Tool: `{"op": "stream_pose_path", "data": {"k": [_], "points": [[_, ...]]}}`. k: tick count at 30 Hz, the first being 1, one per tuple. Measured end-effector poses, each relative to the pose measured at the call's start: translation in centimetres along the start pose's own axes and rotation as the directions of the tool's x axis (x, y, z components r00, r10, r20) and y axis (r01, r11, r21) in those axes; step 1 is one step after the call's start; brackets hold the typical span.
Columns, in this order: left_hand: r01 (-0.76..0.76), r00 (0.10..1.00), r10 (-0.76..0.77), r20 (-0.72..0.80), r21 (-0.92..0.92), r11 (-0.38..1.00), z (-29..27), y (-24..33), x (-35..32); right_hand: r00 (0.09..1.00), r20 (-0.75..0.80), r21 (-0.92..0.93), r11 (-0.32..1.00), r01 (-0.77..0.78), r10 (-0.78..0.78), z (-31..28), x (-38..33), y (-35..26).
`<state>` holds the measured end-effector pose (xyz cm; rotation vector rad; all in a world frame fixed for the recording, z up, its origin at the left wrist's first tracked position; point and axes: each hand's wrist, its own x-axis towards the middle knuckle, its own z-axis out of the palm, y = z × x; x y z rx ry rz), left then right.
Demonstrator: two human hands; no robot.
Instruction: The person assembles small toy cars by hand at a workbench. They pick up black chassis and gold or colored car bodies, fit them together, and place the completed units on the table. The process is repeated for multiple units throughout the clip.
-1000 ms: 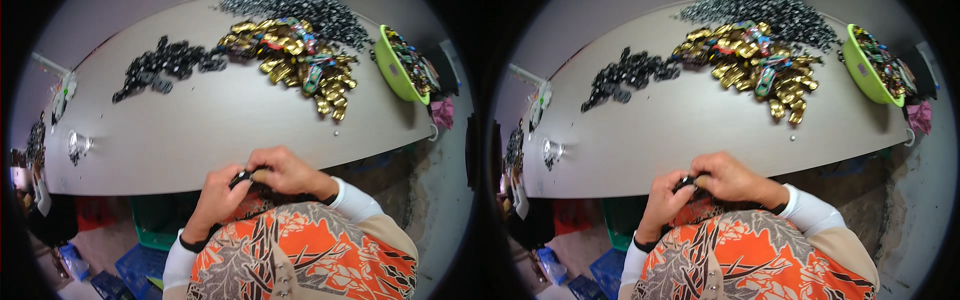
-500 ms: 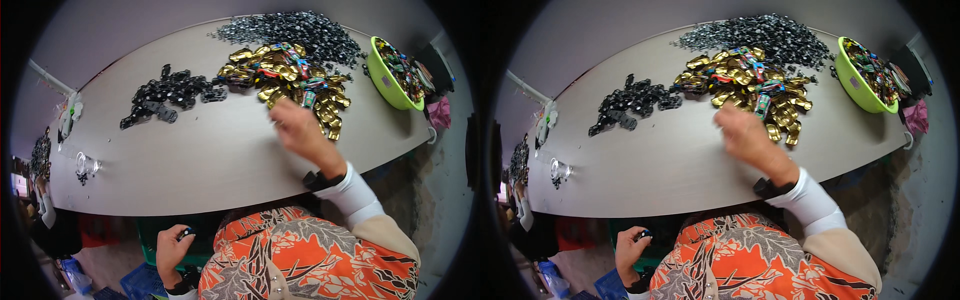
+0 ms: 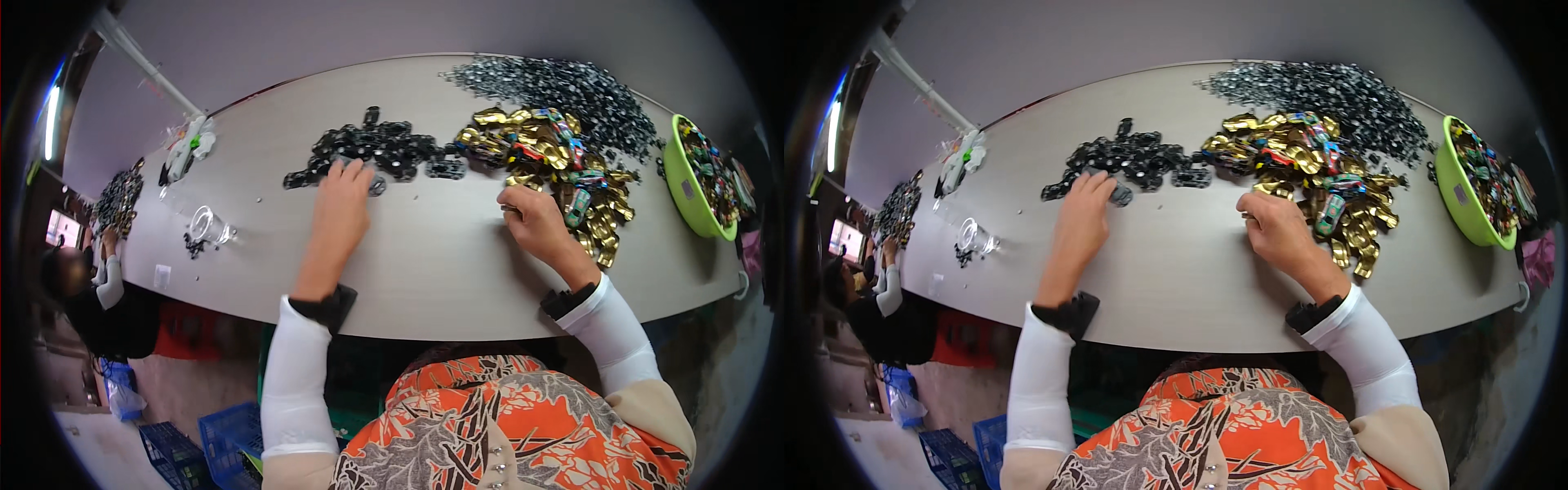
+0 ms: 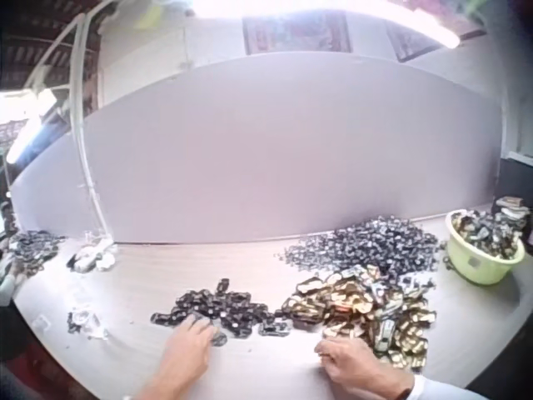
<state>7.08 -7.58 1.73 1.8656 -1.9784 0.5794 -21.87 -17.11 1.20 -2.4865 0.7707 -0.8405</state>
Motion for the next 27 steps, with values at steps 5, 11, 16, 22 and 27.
{"op": "stream_pose_path", "data": {"k": [5, 11, 16, 22, 27], "points": [[0.032, 0.970, -0.026, 0.242, -0.021, 0.999, 3.2, 0.3, 0.8, 0.950, -0.277, 0.094, 0.988, -0.124, 0.146, -3.2, -1.6, 1.6], [0.251, 0.944, -0.145, 0.295, -0.362, 0.898, 0.0, 4.6, -1.3, 0.988, -0.084, -0.347, 0.925, -0.152, 0.131, -2.3, -1.8, 2.4], [0.680, 0.723, -0.304, 0.621, -0.716, 0.155, -2.4, 8.6, -3.2, 0.991, 0.127, -0.369, 0.929, -0.002, 0.052, -1.5, -1.0, 1.3], [0.642, 0.583, -0.162, 0.796, -0.574, -0.509, -3.3, 11.8, -5.3, 0.976, 0.182, 0.295, 0.941, -0.169, 0.118, -2.2, -2.2, -0.8], [0.592, 0.590, -0.154, 0.793, -0.554, -0.586, -2.3, 13.3, -5.0, 0.833, 0.518, 0.796, 0.249, -0.552, 0.193, -2.6, -3.5, -1.6]]}}
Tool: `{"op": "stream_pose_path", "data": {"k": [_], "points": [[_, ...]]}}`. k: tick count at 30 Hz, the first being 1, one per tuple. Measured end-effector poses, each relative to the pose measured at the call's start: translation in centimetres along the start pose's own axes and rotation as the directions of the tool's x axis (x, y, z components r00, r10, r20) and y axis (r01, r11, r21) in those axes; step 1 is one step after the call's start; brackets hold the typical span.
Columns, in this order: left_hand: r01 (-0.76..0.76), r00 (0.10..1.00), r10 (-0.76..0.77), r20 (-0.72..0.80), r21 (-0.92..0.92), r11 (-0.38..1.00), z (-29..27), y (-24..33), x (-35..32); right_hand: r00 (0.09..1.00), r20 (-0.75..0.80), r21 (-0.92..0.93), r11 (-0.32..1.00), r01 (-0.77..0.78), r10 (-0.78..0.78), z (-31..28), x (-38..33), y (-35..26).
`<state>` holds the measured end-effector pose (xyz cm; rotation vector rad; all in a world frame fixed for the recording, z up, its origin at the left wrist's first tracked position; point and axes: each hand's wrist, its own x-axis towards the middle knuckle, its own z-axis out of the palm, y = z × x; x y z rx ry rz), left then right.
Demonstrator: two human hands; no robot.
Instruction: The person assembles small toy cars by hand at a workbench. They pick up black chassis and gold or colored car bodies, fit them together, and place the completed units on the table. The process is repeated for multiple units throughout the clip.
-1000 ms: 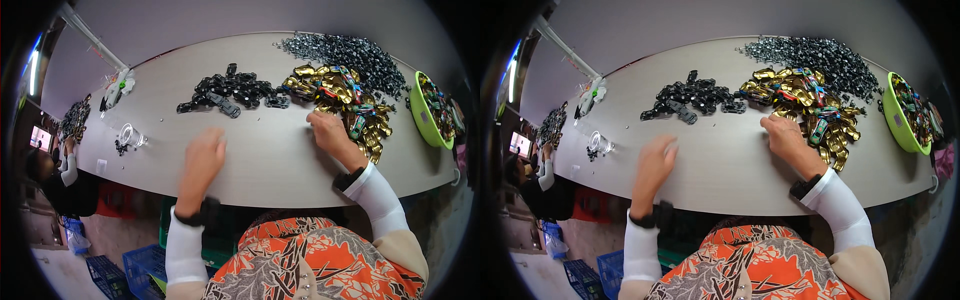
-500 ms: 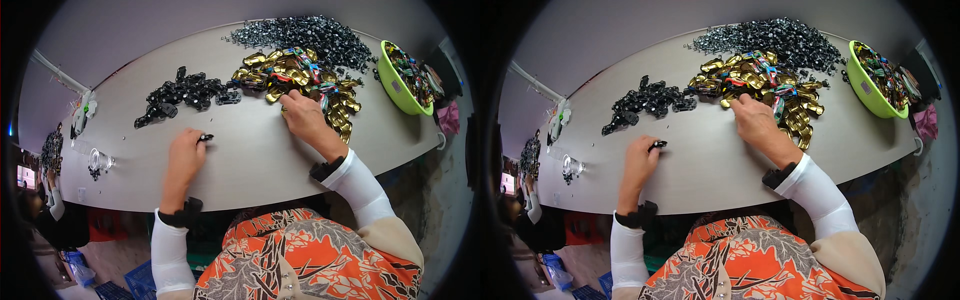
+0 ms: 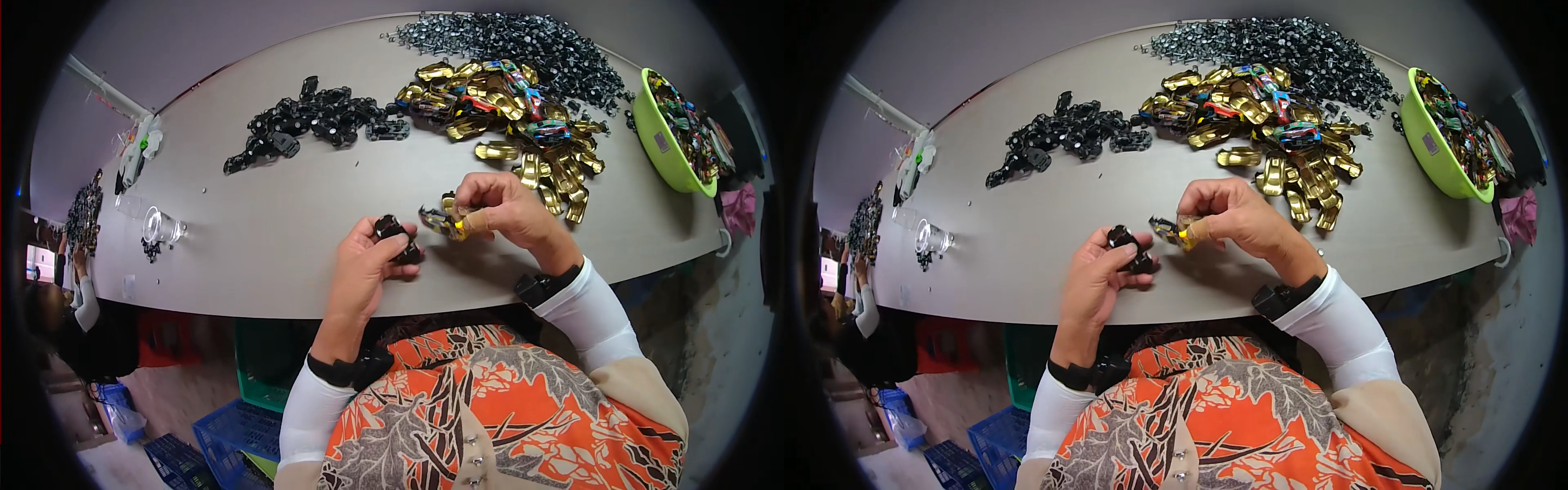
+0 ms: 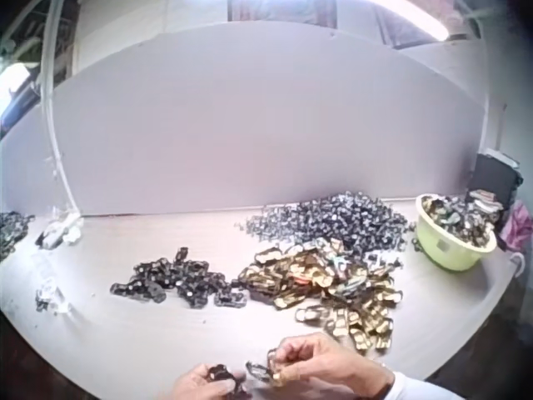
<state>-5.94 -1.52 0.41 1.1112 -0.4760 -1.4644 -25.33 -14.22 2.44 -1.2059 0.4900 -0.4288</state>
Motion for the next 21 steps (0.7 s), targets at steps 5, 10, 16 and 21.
{"op": "stream_pose_path", "data": {"k": [5, 10, 16, 21], "points": [[-0.049, 0.999, 0.048, 0.025, 0.021, 0.999, 1.1, -0.4, 0.6, 0.996, 0.081, 0.176, 0.984, -0.041, 0.027, 0.2, 0.0, 1.2], [-0.111, 0.990, 0.107, -0.093, -0.040, 0.993, 0.8, -0.9, 0.5, 0.907, -0.404, -0.125, 0.989, 0.076, -0.121, 1.0, -0.8, 2.0], [-0.275, 0.961, 0.270, 0.061, 0.117, 0.954, 2.4, -1.7, -1.2, 0.911, -0.410, 0.067, 0.998, -0.014, 0.041, 4.4, -2.1, 2.3], [-0.404, 0.915, 0.375, 0.150, 0.365, 0.839, 3.1, -2.0, -2.1, 0.917, -0.400, 0.142, 0.988, 0.057, 0.004, 4.8, -1.9, 2.9]]}}
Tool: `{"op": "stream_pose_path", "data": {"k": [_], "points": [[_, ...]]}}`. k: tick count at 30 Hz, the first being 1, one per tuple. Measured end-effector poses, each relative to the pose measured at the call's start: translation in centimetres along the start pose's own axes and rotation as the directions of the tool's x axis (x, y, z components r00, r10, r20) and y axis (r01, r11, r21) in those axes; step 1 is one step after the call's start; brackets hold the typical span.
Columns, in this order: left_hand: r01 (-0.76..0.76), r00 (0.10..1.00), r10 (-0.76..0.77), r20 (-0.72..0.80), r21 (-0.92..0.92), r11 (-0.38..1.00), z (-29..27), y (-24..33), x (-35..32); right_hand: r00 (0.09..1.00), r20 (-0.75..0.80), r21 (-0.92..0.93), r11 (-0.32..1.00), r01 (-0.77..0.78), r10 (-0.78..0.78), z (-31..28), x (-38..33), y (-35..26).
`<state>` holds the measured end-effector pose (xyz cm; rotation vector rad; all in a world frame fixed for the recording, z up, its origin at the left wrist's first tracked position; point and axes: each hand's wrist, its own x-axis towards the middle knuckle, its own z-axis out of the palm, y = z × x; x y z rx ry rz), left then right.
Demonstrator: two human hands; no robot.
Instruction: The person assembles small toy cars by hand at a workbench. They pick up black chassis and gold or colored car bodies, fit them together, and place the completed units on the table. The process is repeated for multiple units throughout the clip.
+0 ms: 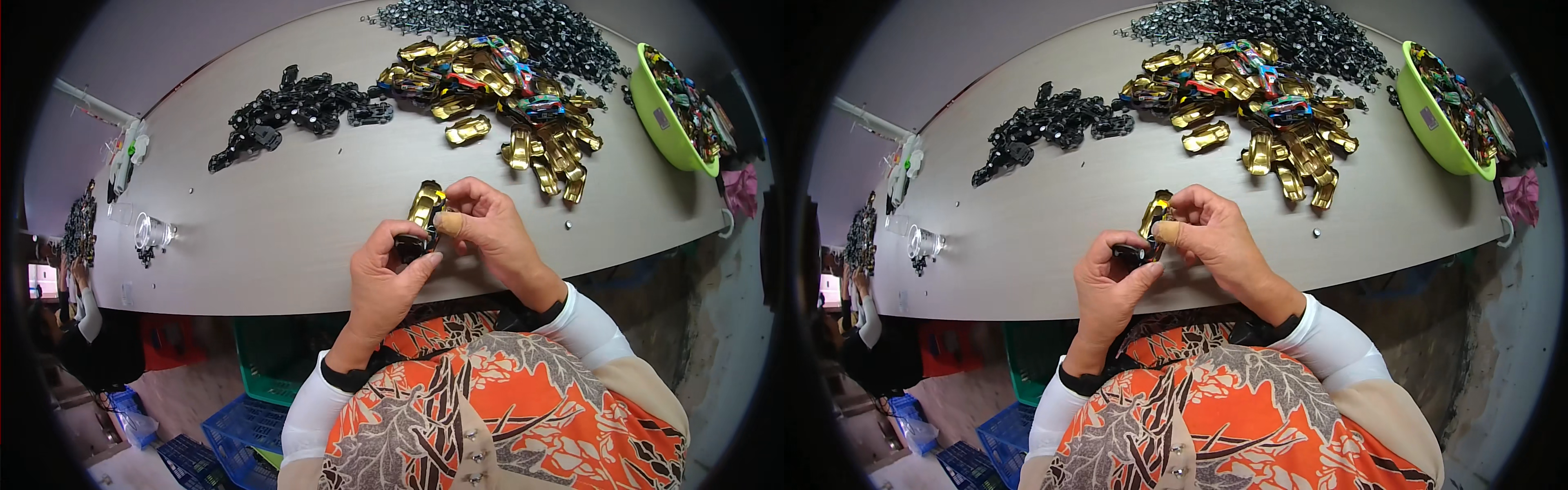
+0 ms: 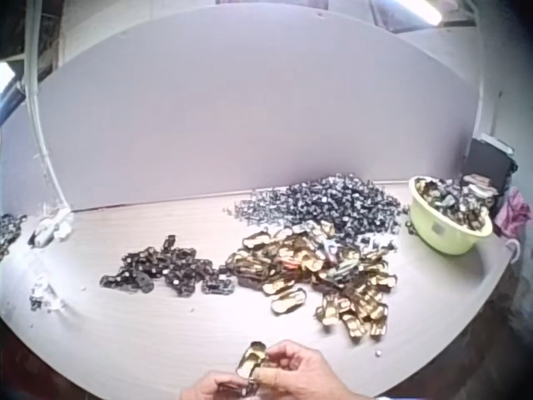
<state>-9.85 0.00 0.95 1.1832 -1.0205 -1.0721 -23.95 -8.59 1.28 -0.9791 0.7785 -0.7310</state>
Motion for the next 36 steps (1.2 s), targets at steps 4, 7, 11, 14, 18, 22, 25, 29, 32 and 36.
{"op": "stream_pose_path", "data": {"k": [4, 7, 11, 14, 18, 22, 25, 29, 32, 36], "points": [[0.079, 0.996, -0.078, 0.037, -0.012, 0.997, -0.2, 0.0, -0.2, 0.998, 0.049, 0.007, 0.999, -0.038, 0.038, 0.1, 0.0, 0.3], [0.307, 0.942, -0.335, -0.009, -0.374, 0.875, -0.7, 0.5, 0.1, 0.998, 0.002, -0.005, 0.998, 0.060, -0.060, 0.2, -0.2, -0.5], [0.383, 0.899, -0.436, 0.047, -0.565, 0.731, -2.1, 0.7, 0.2, 0.985, 0.157, -0.153, 0.984, 0.091, -0.066, -0.6, -0.8, -1.3], [0.416, 0.895, -0.425, 0.137, -0.605, 0.679, -2.2, 0.5, -0.2, 0.975, 0.217, -0.126, 0.990, 0.067, -0.039, 0.2, -1.4, -0.6], [0.438, 0.893, -0.426, 0.146, -0.498, 0.748, -2.1, 0.6, -0.7, 0.961, 0.273, -0.183, 0.978, 0.097, -0.044, 0.7, -1.7, 0.1], [0.415, 0.909, -0.396, 0.129, -0.352, 0.839, -2.0, 0.6, -1.2, 0.948, 0.311, -0.212, 0.967, 0.142, -0.071, 0.6, -1.8, 0.3], [0.408, 0.910, -0.406, 0.088, -0.376, 0.832, -2.2, 0.5, -1.2, 0.960, 0.258, -0.207, 0.965, 0.162, -0.106, 0.7, -2.0, 0.1], [0.349, 0.921, -0.389, -0.020, -0.402, 0.847, -1.9, 0.5, -1.0, 0.960, 0.263, -0.181, 0.972, 0.149, -0.098, 1.0, -2.3, -0.7], [0.349, 0.932, -0.354, 0.076, -0.448, 0.823, -1.7, 0.5, -1.0, 0.950, 0.291, -0.228, 0.956, 0.183, -0.112, 0.9, -2.1, 0.1], [0.349, 0.933, -0.346, 0.096, -0.468, 0.811, -2.1, 0.4, -1.1, 0.952, 0.285, -0.216, 0.960, 0.177, -0.111, 1.0, -2.2, 0.2]]}}
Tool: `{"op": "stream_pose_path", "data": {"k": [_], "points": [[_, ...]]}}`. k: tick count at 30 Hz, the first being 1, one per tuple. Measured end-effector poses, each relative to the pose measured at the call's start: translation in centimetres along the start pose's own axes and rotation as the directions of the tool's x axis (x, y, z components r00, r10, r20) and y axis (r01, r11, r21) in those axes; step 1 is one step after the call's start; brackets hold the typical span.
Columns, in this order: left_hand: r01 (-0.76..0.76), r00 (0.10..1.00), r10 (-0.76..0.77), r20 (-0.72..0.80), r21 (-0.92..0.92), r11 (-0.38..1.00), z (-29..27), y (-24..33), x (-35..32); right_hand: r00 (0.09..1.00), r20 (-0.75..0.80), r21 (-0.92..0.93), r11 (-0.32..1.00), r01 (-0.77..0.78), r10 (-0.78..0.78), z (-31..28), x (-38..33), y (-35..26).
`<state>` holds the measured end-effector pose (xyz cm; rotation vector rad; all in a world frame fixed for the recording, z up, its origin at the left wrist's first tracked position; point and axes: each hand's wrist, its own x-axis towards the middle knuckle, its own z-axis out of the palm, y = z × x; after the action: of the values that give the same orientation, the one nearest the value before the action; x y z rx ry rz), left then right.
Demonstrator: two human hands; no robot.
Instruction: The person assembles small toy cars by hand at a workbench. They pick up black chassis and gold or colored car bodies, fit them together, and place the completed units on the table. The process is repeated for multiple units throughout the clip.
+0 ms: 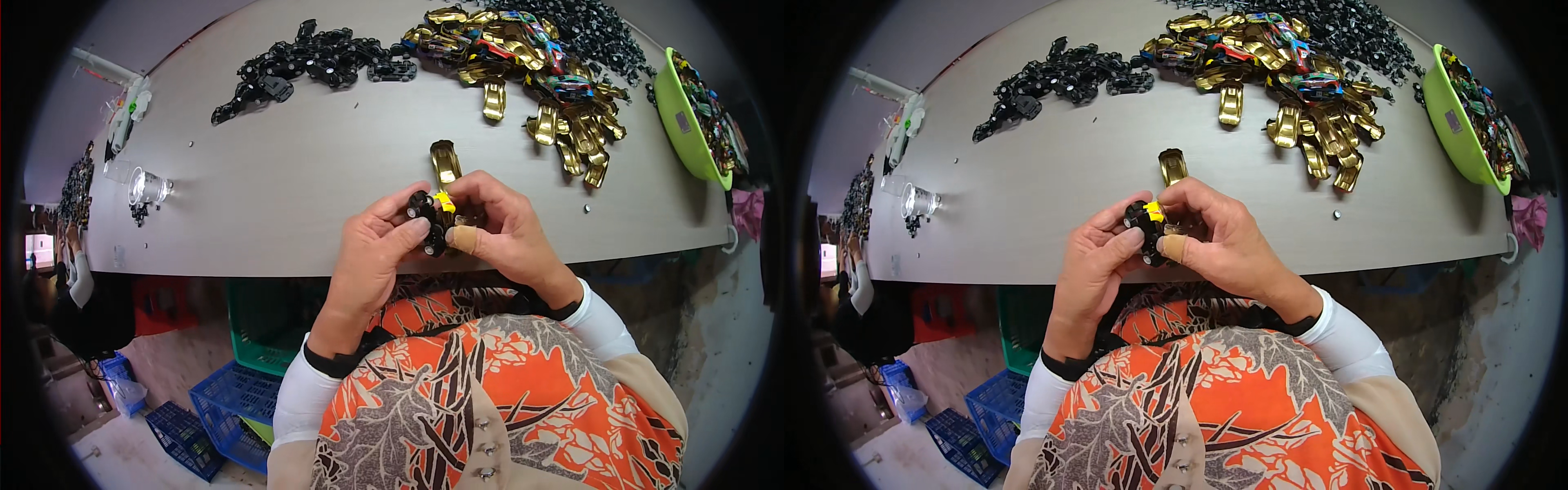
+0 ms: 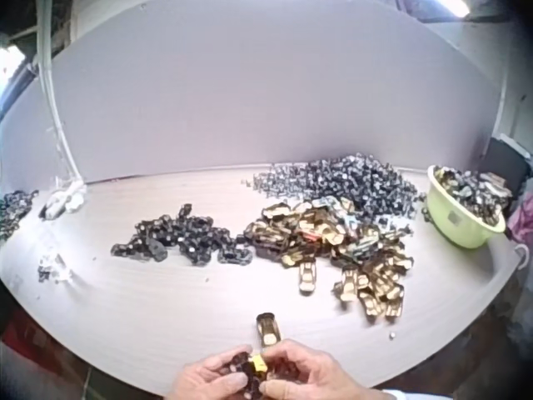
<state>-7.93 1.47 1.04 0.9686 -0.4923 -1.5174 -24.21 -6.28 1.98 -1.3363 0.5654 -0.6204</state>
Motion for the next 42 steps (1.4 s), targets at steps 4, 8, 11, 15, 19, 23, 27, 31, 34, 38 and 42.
{"op": "stream_pose_path", "data": {"k": [4, 8, 11, 15, 19, 23, 27, 31, 34, 38, 42], "points": [[0.019, 1.000, -0.018, 0.006, -0.119, 0.993, -0.7, 0.3, 0.2, 0.995, -0.087, 0.001, 0.999, 0.040, -0.040, -0.3, -0.2, -0.1], [0.013, 1.000, -0.011, 0.015, -0.194, 0.981, -1.0, 0.1, 0.3, 0.985, -0.141, -0.094, 0.992, 0.084, -0.097, -0.2, -0.4, 0.1], [0.012, 1.000, -0.006, 0.030, -0.218, 0.976, -0.7, 0.0, 0.2, 0.984, -0.145, -0.065, 0.994, 0.092, -0.101, 0.3, -0.5, 0.2], [0.005, 0.999, 0.004, 0.043, -0.217, 0.976, -0.8, -0.3, 0.1, 0.978, -0.105, -0.166, 0.973, 0.161, -0.180, 0.3, -0.6, 0.5], [0.015, 0.999, -0.008, 0.044, -0.159, 0.987, -0.6, -0.1, -0.1, 0.966, -0.038, -0.303, 0.924, 0.232, -0.255, 0.5, -0.7, 0.0], [-0.009, 1.000, 0.011, 0.027, -0.091, 0.996, 0.3, 0.0, -0.4, 0.961, -0.003, -0.371, 0.892, 0.257, -0.278, 0.6, -0.7, -0.4], [-0.058, 0.998, 0.058, 0.006, -0.009, 0.998, 0.6, -0.4, -0.7, 0.958, 0.056, -0.428, 0.860, 0.279, -0.283, 0.5, -0.3, -0.3], [-0.063, 0.998, 0.062, 0.021, 0.075, 0.995, 0.0, -0.6, -0.6, 0.955, 0.089, -0.452, 0.843, 0.292, -0.283, 0.5, -0.2, -0.4], [-0.150, 0.989, 0.145, 0.041, 0.143, 0.978, -0.1, -1.0, -0.5, 0.954, 0.118, -0.459, 0.836, 0.299, -0.276, 0.2, -0.1, -0.5], [-0.210, 0.977, 0.189, 0.094, 0.354, 0.911, 0.1, -1.1, -0.4, 0.932, 0.104, -0.491, 0.797, 0.352, -0.348, 0.1, 0.1, 0.0], [-0.303, 0.953, 0.260, 0.155, 0.485, 0.820, 0.7, -1.4, -0.7, 0.936, 0.033, -0.522, 0.793, 0.314, -0.350, 0.1, -0.2, 0.1]]}}
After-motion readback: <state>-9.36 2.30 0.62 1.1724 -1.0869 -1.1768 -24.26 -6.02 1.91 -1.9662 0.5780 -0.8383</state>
